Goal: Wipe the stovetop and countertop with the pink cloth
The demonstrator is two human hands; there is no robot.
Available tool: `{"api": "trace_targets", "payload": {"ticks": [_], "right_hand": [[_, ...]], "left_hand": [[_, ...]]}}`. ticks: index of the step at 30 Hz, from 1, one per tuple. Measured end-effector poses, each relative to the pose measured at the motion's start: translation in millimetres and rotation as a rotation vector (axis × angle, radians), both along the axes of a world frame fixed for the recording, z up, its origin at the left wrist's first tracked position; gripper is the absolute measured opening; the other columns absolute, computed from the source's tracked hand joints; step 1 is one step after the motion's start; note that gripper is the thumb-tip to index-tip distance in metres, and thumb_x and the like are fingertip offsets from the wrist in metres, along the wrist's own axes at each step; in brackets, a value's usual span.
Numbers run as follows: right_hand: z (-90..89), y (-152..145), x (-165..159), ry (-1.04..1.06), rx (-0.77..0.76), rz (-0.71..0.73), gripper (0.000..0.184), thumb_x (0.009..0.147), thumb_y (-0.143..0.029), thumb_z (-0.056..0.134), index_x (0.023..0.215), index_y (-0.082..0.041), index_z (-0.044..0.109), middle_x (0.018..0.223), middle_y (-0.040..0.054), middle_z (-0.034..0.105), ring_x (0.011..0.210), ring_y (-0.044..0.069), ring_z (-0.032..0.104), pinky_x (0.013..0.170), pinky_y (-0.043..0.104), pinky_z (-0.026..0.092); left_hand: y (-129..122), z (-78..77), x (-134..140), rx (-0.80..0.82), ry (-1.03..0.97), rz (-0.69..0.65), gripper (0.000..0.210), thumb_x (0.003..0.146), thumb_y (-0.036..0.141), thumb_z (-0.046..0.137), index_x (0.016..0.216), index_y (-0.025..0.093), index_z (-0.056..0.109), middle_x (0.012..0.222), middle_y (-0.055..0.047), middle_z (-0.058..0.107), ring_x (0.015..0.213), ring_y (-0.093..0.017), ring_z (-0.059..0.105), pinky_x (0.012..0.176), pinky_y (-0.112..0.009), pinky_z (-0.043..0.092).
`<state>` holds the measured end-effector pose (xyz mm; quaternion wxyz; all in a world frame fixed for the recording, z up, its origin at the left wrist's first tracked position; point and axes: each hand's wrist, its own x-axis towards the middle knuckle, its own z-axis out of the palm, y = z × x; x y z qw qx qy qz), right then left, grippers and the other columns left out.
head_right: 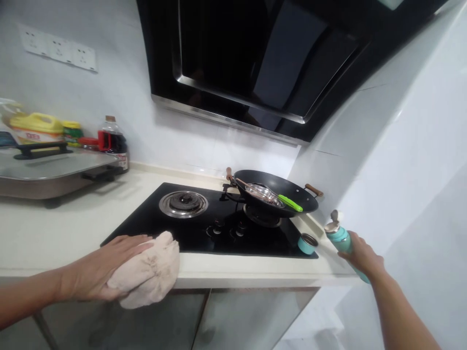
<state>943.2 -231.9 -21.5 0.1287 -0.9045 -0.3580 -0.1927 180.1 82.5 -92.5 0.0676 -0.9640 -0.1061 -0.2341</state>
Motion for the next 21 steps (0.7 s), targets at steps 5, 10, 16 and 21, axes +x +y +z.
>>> {"api": "trace_targets", "payload": {"ticks": [5, 10, 16, 21], "right_hand": [[-0.2, 1, -21, 0.023, -0.257, 0.045, 0.063, 0.08, -0.038, 0.057, 0.142, -0.03, 0.048, 0.132, 0.0159, 0.064, 0.117, 0.041, 0.061, 0.085, 0.061, 0.05], [2.6, 5, -37, -0.099, -0.377, 0.042, 0.063, 0.084, -0.027, 0.053, 0.146, -0.03, 0.043, 0.133, 0.015, 0.061, 0.121, 0.038, 0.057, 0.091, 0.062, 0.047], [7.0, 12, -50, -0.144, -0.407, 0.026, 0.064, 0.084, -0.02, 0.052, 0.146, -0.031, 0.045, 0.133, 0.0148, 0.06, 0.122, 0.037, 0.056, 0.092, 0.061, 0.045], [10.7, 16, -52, -0.156, -0.413, 0.008, 0.061, 0.087, -0.017, 0.049, 0.146, -0.03, 0.046, 0.133, 0.0152, 0.06, 0.121, 0.036, 0.056, 0.091, 0.06, 0.045]], "left_hand": [[0, 0.1, -1, -0.009, 0.03, 0.019, 0.092, 0.088, 0.058, 0.063, 0.166, 0.03, 0.024, 0.158, -0.01, 0.051, 0.141, -0.036, 0.05, 0.117, -0.048, 0.037], [-3, 4.8, -1, 0.005, 0.019, 0.006, 0.092, 0.089, 0.055, 0.064, 0.167, 0.032, 0.02, 0.157, -0.009, 0.052, 0.14, -0.035, 0.051, 0.117, -0.047, 0.038], [-4, 6.9, 0, 0.005, 0.02, 0.005, 0.098, 0.088, 0.054, 0.067, 0.168, 0.035, 0.013, 0.158, -0.01, 0.051, 0.139, -0.035, 0.052, 0.117, -0.047, 0.038], [-4, 5.3, 1, 0.011, 0.007, 0.013, 0.098, 0.087, 0.052, 0.067, 0.168, 0.035, 0.013, 0.157, -0.01, 0.052, 0.138, -0.037, 0.053, 0.117, -0.048, 0.039]]}}
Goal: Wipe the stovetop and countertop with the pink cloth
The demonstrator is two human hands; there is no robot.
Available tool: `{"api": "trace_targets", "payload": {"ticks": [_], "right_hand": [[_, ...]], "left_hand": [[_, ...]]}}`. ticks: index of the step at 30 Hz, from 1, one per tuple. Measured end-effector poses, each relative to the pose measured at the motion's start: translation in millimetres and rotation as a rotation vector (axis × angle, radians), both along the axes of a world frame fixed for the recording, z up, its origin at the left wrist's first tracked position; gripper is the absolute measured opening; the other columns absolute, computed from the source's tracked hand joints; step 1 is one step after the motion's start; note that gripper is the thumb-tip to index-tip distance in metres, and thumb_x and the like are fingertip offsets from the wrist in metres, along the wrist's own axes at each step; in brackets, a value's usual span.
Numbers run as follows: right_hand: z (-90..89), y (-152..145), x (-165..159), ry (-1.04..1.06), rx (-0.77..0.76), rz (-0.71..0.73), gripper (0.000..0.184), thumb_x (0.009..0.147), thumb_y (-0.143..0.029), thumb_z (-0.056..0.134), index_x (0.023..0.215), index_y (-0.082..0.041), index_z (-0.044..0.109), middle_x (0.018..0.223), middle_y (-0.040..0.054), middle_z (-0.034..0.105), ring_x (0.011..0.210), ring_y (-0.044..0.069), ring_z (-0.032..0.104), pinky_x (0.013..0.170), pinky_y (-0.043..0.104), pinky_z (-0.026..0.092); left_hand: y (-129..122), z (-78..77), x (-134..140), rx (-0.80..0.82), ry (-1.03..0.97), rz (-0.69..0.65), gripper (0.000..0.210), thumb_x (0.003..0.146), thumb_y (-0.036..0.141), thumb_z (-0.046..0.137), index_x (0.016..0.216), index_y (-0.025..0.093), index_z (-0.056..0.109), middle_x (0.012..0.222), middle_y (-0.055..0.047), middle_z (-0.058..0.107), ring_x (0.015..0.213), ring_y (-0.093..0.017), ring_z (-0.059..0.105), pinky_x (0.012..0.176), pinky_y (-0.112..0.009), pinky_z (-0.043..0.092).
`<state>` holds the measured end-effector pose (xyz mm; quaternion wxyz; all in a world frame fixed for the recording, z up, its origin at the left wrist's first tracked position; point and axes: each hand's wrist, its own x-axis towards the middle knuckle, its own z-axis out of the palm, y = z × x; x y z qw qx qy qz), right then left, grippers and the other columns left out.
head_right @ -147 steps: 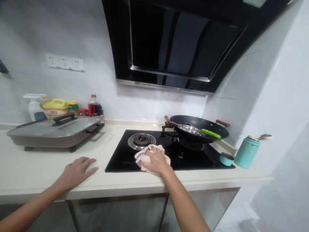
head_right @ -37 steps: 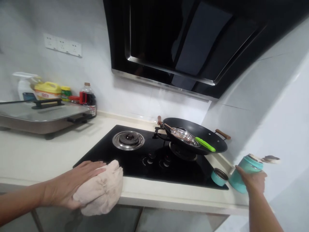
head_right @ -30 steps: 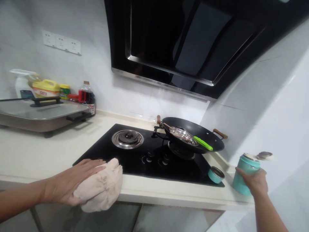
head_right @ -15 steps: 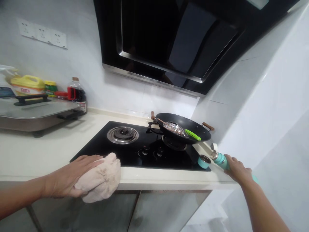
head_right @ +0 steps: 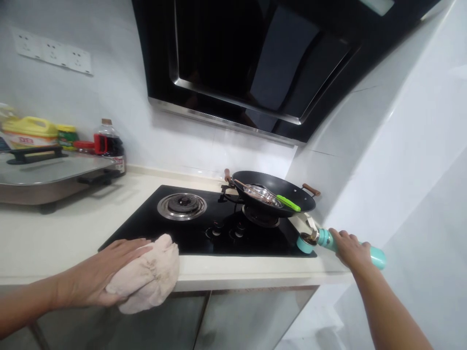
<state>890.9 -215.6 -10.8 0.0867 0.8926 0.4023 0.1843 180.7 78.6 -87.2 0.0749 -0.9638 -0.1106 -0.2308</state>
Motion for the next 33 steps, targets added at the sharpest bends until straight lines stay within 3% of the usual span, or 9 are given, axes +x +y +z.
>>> {"api": "trace_targets", "payload": {"ticks": [7, 12, 23, 28, 33], "right_hand": [[3.5, -2, 3, -0.006, 0.018, 0.014, 0.062, 0.083, -0.021, 0.058, 0.143, -0.034, 0.047, 0.131, 0.0132, 0.061, 0.122, 0.038, 0.058, 0.094, 0.062, 0.045], [4.9, -2, 0, 0.012, -0.006, 0.017, 0.061, 0.086, -0.022, 0.056, 0.145, -0.032, 0.045, 0.134, 0.0147, 0.06, 0.123, 0.038, 0.057, 0.093, 0.062, 0.046], [-7.2, 2, 9, 0.145, 0.077, -0.027, 0.056, 0.087, -0.034, 0.056, 0.142, -0.033, 0.045, 0.134, 0.0129, 0.061, 0.123, 0.037, 0.06, 0.093, 0.062, 0.048], [-11.8, 9, 25, 0.233, 0.238, -0.042, 0.063, 0.086, -0.045, 0.057, 0.145, -0.03, 0.041, 0.133, 0.0159, 0.062, 0.12, 0.039, 0.062, 0.09, 0.06, 0.05], [-14.5, 18, 45, 0.279, 0.569, -0.076, 0.081, 0.081, -0.061, 0.061, 0.145, -0.016, 0.039, 0.129, 0.0218, 0.064, 0.109, 0.037, 0.067, 0.084, 0.046, 0.054]], "left_hand": [[3, -0.8, 0, 0.006, -0.03, -0.043, 0.101, 0.088, 0.052, 0.068, 0.169, 0.035, 0.011, 0.156, -0.009, 0.054, 0.137, -0.036, 0.054, 0.115, -0.048, 0.041], [4, -3.4, -1, -0.047, -0.02, -0.024, 0.096, 0.086, 0.052, 0.068, 0.167, 0.035, 0.02, 0.157, -0.009, 0.054, 0.136, -0.038, 0.055, 0.114, -0.05, 0.043], [9, -11.2, -4, -0.09, 0.01, 0.002, 0.092, 0.085, 0.052, 0.07, 0.164, 0.033, 0.027, 0.16, -0.01, 0.05, 0.139, -0.039, 0.052, 0.117, -0.051, 0.042], [10, -6.4, -6, -0.049, -0.015, -0.038, 0.095, 0.086, 0.046, 0.071, 0.166, 0.035, 0.021, 0.16, -0.008, 0.05, 0.138, -0.038, 0.054, 0.117, -0.048, 0.042], [1, -4.5, 0, -0.04, -0.082, -0.044, 0.091, 0.084, 0.044, 0.068, 0.164, 0.035, 0.026, 0.158, -0.004, 0.054, 0.135, -0.039, 0.056, 0.115, -0.049, 0.043]]}}
